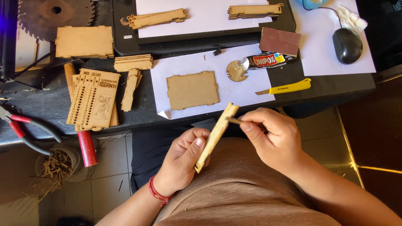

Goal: Gluing and assembling laser-cut wooden pieces to form a box structure.

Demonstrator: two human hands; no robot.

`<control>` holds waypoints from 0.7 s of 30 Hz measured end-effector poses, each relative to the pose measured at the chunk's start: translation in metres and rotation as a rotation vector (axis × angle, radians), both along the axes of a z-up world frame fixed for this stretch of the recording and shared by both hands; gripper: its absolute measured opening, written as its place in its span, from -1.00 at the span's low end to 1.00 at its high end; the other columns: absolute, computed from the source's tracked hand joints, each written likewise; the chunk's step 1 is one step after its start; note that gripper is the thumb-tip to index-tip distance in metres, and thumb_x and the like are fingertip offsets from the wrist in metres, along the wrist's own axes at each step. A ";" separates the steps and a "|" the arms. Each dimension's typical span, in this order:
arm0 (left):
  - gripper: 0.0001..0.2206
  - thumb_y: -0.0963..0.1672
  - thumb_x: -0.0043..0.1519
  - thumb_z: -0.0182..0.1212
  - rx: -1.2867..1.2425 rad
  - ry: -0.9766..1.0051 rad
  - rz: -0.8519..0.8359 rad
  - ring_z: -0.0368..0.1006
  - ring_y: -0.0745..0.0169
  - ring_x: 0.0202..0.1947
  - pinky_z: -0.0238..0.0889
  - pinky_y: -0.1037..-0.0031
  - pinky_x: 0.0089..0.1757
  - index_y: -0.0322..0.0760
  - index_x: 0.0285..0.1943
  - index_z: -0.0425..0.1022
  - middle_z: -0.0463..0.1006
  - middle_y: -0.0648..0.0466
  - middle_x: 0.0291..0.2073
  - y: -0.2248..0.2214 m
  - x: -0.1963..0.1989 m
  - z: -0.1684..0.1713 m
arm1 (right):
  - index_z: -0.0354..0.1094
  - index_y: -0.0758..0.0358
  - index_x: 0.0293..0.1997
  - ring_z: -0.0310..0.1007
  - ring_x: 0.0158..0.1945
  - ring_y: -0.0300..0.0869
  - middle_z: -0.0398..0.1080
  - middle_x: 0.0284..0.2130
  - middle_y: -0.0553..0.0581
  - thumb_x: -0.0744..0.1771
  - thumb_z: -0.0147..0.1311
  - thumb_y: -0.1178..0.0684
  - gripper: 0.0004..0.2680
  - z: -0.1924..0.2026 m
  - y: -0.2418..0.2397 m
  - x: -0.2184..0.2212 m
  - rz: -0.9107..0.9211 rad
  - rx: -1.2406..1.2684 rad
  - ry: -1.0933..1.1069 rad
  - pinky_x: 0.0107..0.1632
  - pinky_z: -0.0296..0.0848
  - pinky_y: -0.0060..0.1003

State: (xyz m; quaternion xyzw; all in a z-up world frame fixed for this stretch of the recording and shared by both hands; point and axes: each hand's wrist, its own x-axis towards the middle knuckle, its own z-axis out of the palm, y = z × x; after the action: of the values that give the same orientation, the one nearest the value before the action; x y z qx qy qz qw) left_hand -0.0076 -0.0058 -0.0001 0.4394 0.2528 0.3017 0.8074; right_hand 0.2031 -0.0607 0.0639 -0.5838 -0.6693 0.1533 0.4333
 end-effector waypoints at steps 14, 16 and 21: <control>-0.71 -0.02 0.34 0.01 -0.010 -0.054 0.005 0.25 0.35 -0.65 0.06 0.55 -0.57 -0.36 -0.05 0.41 0.34 0.08 -0.58 -0.002 -0.001 -0.002 | 0.40 0.30 -0.24 0.27 -0.51 -0.30 0.38 -0.54 -0.01 0.37 -0.02 0.12 -0.89 -0.012 -0.004 0.005 -0.109 -0.008 -0.028 -0.38 0.25 -0.41; -0.70 -0.02 0.35 0.00 -0.018 -0.062 0.004 0.22 0.36 -0.67 0.04 0.55 -0.58 -0.38 -0.05 0.42 0.33 0.07 -0.60 0.000 0.000 -0.001 | 0.39 0.32 -0.23 0.29 -0.52 -0.30 0.41 -0.53 0.01 0.37 -0.01 0.12 -0.90 -0.015 -0.007 0.004 -0.095 0.023 -0.013 -0.40 0.27 -0.42; -0.68 -0.01 0.35 -0.03 0.000 -0.047 -0.005 0.18 0.37 -0.69 0.02 0.54 -0.58 -0.38 -0.05 0.42 0.34 0.05 -0.65 0.001 0.002 0.001 | 0.38 0.34 -0.23 0.27 -0.58 -0.31 0.44 -0.51 0.03 0.36 -0.01 0.13 -0.90 -0.014 -0.011 0.003 -0.037 0.047 -0.004 -0.47 0.24 -0.46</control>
State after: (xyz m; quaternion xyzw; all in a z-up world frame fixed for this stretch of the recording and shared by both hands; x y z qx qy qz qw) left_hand -0.0057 -0.0052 0.0007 0.4329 0.2328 0.3097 0.8139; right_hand 0.2064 -0.0719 0.0497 -0.5860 -0.6626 0.1284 0.4484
